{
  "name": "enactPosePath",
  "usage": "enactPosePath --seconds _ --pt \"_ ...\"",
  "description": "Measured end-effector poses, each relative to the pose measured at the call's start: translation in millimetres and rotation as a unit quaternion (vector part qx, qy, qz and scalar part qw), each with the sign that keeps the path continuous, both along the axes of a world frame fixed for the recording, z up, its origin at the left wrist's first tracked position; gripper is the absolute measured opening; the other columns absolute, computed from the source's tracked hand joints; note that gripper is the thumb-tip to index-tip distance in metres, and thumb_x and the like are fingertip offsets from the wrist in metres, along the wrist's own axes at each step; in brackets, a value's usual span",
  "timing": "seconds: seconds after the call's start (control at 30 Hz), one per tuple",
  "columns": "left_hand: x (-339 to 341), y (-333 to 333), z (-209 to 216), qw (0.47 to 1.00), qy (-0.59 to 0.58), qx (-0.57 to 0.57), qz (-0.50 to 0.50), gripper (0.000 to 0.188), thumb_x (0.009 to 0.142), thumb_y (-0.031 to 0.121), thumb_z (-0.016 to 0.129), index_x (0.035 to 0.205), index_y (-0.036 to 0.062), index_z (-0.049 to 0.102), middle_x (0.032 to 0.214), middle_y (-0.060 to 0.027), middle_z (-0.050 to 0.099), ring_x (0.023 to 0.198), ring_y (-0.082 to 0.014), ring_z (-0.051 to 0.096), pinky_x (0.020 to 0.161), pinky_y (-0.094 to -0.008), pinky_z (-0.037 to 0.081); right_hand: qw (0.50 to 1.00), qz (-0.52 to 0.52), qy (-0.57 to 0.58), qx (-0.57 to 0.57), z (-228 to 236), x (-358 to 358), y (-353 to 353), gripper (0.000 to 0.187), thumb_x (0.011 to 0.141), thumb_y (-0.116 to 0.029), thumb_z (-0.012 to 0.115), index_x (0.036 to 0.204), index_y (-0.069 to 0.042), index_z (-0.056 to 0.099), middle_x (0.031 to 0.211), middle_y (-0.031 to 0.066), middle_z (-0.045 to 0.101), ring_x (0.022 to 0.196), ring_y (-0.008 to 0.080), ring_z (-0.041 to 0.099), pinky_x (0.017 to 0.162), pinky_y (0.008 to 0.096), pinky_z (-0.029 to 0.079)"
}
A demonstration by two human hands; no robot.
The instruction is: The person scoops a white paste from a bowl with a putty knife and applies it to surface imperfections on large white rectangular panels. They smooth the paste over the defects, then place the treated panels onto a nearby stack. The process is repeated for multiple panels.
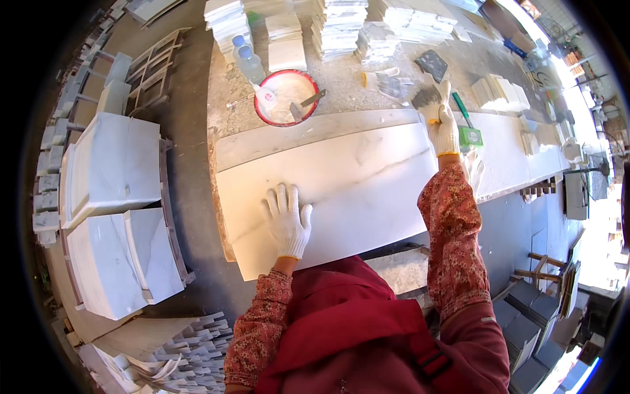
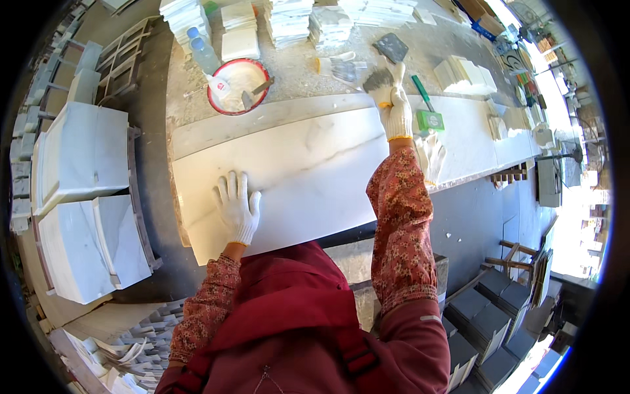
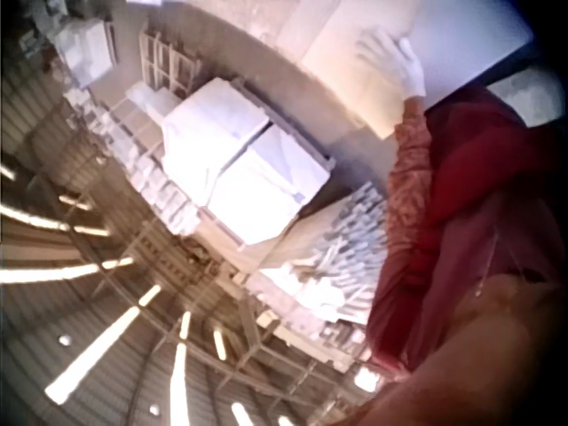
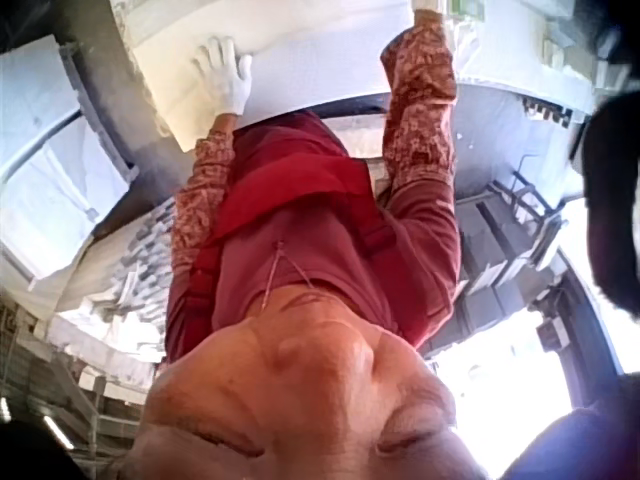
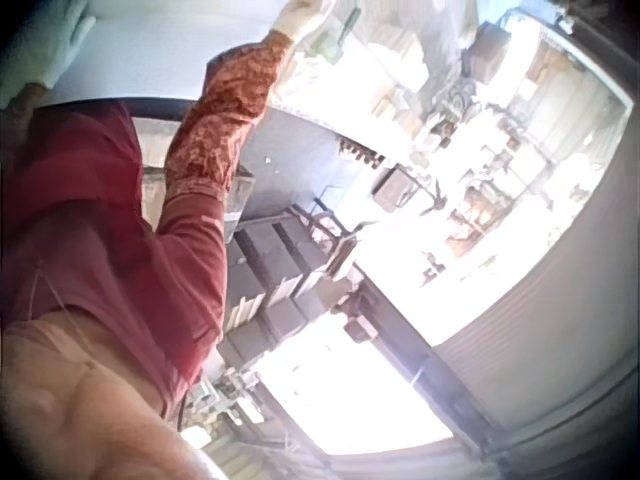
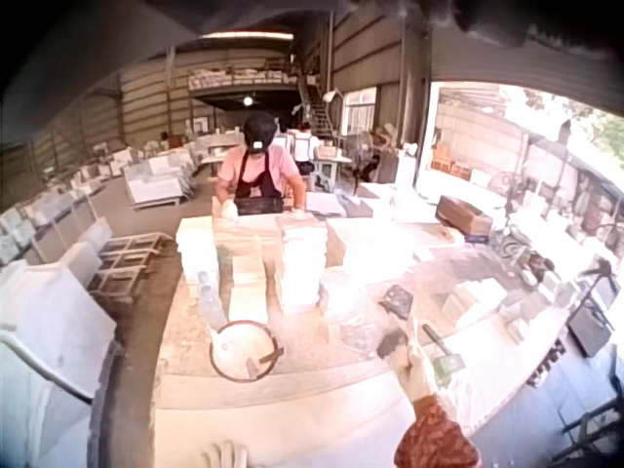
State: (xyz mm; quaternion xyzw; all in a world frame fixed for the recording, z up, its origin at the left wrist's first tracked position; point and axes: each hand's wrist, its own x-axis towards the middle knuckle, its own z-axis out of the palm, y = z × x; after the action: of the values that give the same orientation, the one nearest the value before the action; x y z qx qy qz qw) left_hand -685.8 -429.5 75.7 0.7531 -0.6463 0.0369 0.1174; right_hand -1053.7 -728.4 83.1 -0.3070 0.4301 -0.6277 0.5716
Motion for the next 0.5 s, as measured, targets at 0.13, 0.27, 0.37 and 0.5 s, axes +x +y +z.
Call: enactPosePath --seconds 0.13,0.27,0.37,0.5 --pt "-0.2 -3.2 11.1 1.0 0.029 0.004 -0.009 0.057 0.094 0.041 0.057 0.141 0.0081 0.05 0.144 -0.0184 0.048 0.133 -0.0433 0.04 0.112 -0.0592 0.029 0.669 -0.2 0.687 0.2 -29.2 24.6 -6.8 0.045 0.091 -0.032 0.061 0.13 -0.01 0.064 0.113 0.018 0.068 0.092 0.0331 0.069 0.078 0.047 0.056" --pt "-3.0 -6.6 22.3 0.999 0.036 0.018 -0.016 0.059 0.093 0.039 0.059 0.14 0.0049 0.049 0.144 -0.0202 0.047 0.132 -0.0442 0.04 0.111 -0.0594 0.03 0.756 -0.053 0.624 -0.19 -22.3 122.9 10.6 0.023 0.089 -0.024 0.061 0.106 -0.014 0.073 0.101 0.0189 0.069 0.094 0.0406 0.066 0.083 0.0501 0.052" --pt "2.7 2.1 23.0 0.999 0.043 0.012 -0.003 0.058 0.091 0.036 0.061 0.138 0.0036 0.049 0.142 -0.0204 0.047 0.129 -0.0448 0.041 0.108 -0.0598 0.031 0.717 -0.042 0.657 -0.228 20.5 230.3 51.2 0.024 0.089 -0.03 0.065 0.107 -0.016 0.073 0.09 0.0174 0.068 0.083 0.0366 0.066 0.071 0.0482 0.052" --pt "3.1 -2.0 19.8 0.997 0.069 -0.016 -0.022 0.058 0.085 0.031 0.068 0.132 0.0029 0.052 0.136 -0.0203 0.05 0.124 -0.0447 0.043 0.106 -0.0587 0.033 0.713 0.06 0.675 -0.179 -8.7 301.0 50.3 0.032 0.095 -0.043 0.055 0.11 -0.018 0.068 0.08 0.0184 0.07 0.069 0.0392 0.069 0.061 0.0532 0.053"
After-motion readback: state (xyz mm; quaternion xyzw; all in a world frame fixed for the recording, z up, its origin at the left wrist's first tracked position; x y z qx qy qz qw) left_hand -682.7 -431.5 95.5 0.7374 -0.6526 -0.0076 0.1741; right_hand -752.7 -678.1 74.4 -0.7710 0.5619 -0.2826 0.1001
